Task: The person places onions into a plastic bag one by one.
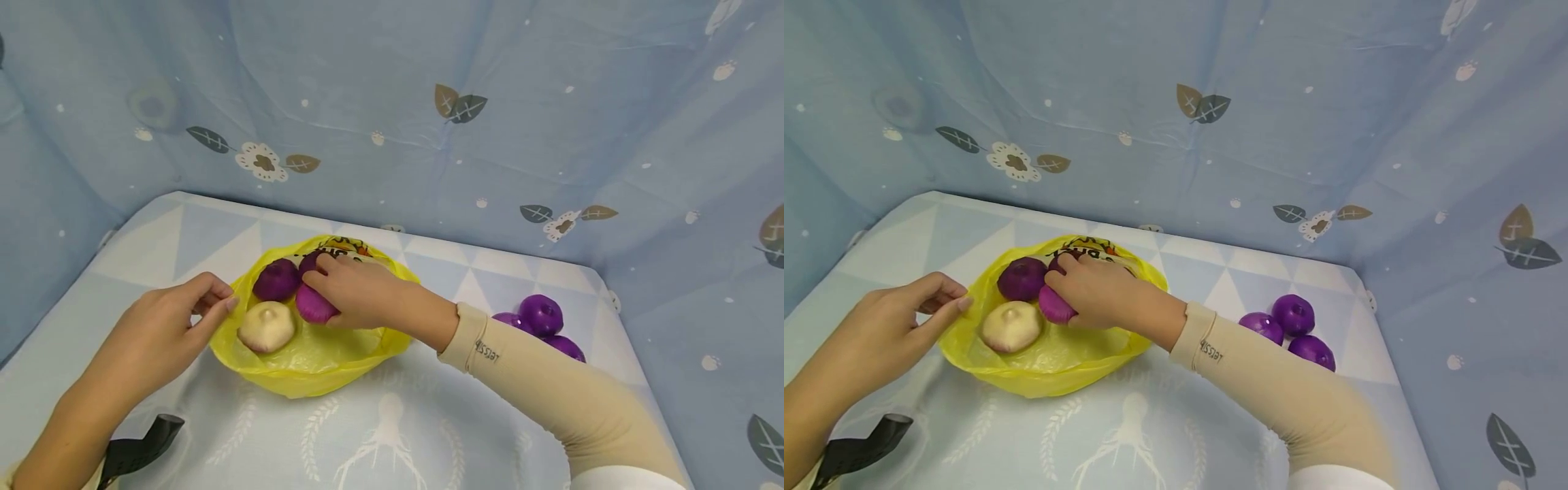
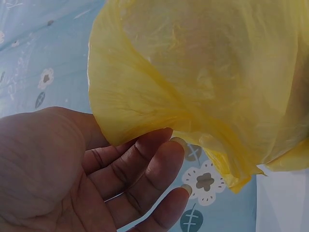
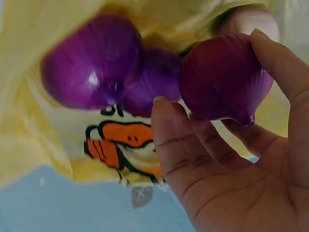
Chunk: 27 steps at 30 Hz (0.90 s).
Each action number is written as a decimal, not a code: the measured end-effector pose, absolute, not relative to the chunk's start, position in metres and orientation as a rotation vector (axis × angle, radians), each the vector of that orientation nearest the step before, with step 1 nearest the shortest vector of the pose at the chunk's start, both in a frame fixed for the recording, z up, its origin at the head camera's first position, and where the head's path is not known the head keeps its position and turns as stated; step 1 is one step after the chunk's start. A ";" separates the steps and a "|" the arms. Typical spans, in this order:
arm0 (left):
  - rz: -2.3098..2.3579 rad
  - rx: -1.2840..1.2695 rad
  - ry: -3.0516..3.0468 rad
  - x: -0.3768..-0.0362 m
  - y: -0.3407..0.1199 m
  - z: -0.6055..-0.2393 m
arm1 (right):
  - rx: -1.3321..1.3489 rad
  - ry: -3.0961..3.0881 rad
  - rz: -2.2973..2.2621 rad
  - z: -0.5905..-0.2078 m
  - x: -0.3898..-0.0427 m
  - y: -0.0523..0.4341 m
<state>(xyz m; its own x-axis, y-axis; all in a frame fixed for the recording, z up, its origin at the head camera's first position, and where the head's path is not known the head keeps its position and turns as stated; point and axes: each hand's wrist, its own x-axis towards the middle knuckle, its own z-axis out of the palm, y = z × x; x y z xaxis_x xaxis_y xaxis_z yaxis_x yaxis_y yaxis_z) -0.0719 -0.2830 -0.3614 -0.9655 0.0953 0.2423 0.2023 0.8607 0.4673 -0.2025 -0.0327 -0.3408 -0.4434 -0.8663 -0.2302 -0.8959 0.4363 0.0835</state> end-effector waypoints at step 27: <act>-0.742 -0.202 -2.864 -0.075 -0.282 -0.363 | -1.556 2.565 0.391 -0.386 -0.201 -0.047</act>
<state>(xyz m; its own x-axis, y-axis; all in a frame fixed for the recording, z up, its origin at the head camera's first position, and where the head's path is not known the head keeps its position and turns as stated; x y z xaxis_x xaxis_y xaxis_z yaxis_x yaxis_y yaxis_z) -0.0746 -0.2816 -0.3634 -0.9753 0.0867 0.2030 0.1744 0.8664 0.4679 -0.2009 -0.0473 -0.3862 -0.4659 -0.8543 -0.2305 -0.8841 0.4393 0.1592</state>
